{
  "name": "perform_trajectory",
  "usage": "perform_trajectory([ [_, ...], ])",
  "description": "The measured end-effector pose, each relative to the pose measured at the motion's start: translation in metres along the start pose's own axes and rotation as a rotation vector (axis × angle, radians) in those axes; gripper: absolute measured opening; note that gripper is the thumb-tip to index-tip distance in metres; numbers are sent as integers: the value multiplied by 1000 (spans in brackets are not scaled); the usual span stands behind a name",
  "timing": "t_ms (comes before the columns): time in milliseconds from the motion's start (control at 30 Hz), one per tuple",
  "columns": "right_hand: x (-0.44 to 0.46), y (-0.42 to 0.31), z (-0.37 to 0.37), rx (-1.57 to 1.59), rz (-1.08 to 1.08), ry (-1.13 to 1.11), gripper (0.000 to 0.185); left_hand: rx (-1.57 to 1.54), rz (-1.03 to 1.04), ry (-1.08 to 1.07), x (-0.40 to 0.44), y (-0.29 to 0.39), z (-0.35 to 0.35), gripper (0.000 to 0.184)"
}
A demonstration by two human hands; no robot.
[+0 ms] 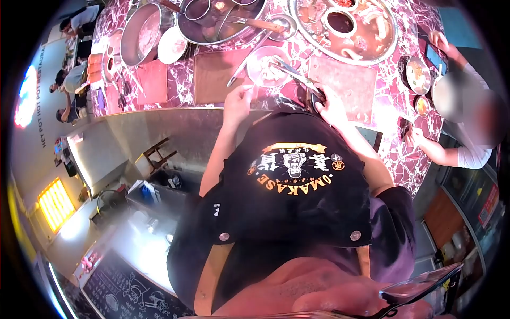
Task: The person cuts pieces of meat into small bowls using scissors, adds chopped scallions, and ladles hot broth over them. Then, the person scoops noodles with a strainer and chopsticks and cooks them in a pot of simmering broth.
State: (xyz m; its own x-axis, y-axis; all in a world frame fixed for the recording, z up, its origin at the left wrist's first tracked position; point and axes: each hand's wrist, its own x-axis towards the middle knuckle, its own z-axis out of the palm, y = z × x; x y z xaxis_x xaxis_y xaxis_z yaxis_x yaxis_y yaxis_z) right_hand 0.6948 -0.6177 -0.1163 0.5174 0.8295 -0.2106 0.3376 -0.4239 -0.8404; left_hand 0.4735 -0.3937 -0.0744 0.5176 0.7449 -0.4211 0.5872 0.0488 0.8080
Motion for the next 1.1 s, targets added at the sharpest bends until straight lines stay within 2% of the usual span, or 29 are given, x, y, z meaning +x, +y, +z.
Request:
perform_trajectory([
  [67,-2,1,-3,8,4,30,53,-75,-24,-38,5,-11,1,22],
  [167,-4,-4,-4,-37,-35,62,54,-95,76,-27,8,-29,3,24],
  [267,-2,-14,-11,-264,-216,136,54,107,116,-7,0,-14,1,25],
  [300,0,-15,-13,-320,-261,143,53,373,215,37,-2,-11,-1,23],
  [400,8,-40,-28,-453,-341,58,53,684,283,101,-10,10,-7,20],
  [433,16,-41,-30,-493,-380,22,54,771,278,-1,-8,17,-13,20],
  [533,42,-48,-44,-559,-434,-85,54,955,398,-41,-2,28,-33,25],
  [667,64,-62,-73,-637,-540,-66,52,1091,439,-88,9,23,-59,16],
  [700,65,-68,-78,-686,-519,-104,52,1079,461,-64,11,25,-61,14],
  [800,66,-85,-81,-726,-631,-163,52,1088,474,-63,11,22,-57,12],
  [900,91,-51,-61,-793,-602,-197,52,1187,414,-115,15,30,-58,11],
  [1000,98,-42,-66,-773,-600,-208,54,917,476,93,-9,53,-65,16],
  [1067,86,-56,-78,-687,-593,-179,54,796,354,122,-16,40,-64,17],
  [1100,85,-50,-79,-562,-465,-230,53,718,279,138,-16,25,-59,17],
])
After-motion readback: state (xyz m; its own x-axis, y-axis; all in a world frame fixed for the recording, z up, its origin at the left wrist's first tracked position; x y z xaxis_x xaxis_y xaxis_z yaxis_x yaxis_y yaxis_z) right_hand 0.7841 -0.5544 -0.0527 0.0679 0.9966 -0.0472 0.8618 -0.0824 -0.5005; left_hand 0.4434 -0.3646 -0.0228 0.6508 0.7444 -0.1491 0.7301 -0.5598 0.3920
